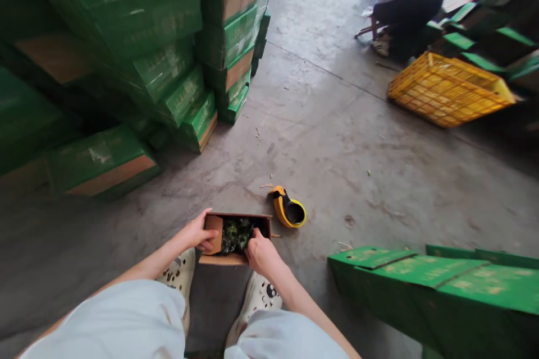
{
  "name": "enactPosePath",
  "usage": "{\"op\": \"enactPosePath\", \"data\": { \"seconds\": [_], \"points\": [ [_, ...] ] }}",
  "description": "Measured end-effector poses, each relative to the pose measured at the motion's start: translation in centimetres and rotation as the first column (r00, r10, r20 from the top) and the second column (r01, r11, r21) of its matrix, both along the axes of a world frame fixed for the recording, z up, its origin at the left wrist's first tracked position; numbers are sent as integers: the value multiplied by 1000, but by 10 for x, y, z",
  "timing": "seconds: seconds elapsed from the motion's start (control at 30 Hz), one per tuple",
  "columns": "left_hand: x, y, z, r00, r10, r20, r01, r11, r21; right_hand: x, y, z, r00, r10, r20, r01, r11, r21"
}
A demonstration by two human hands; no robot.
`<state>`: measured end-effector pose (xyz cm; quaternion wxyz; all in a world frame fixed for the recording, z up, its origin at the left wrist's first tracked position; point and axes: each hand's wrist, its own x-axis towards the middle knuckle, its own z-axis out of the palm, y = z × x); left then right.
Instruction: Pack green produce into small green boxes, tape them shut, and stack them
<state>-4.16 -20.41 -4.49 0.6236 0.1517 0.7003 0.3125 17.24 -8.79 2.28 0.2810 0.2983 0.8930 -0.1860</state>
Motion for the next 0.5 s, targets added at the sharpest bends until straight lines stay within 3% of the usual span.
{"op": "enactPosePath", "data": {
  "seconds": [0.2, 0.3, 0.4, 0.5],
  "points": [
    [2, -1, 1, 999, 22, 27, -22, 1000, 12, -5, -5, 18, 1000, 7, -6, -7, 1000, 5],
    [2, -1, 4, 999, 13, 33, -14, 999, 32, -14, -4, 22, 993, -29, -118, 31, 999, 13],
    [0, -3, 6, 999, 5, 47, -6, 1000, 27, -33, -2, 16, 973, -43, -226, 13, 991, -132],
    [-2, -9, 4, 994, 22, 103, -27, 999, 46, -39, -1, 6, 983, -47, -177, 6, 974, -227]
  ]
}}
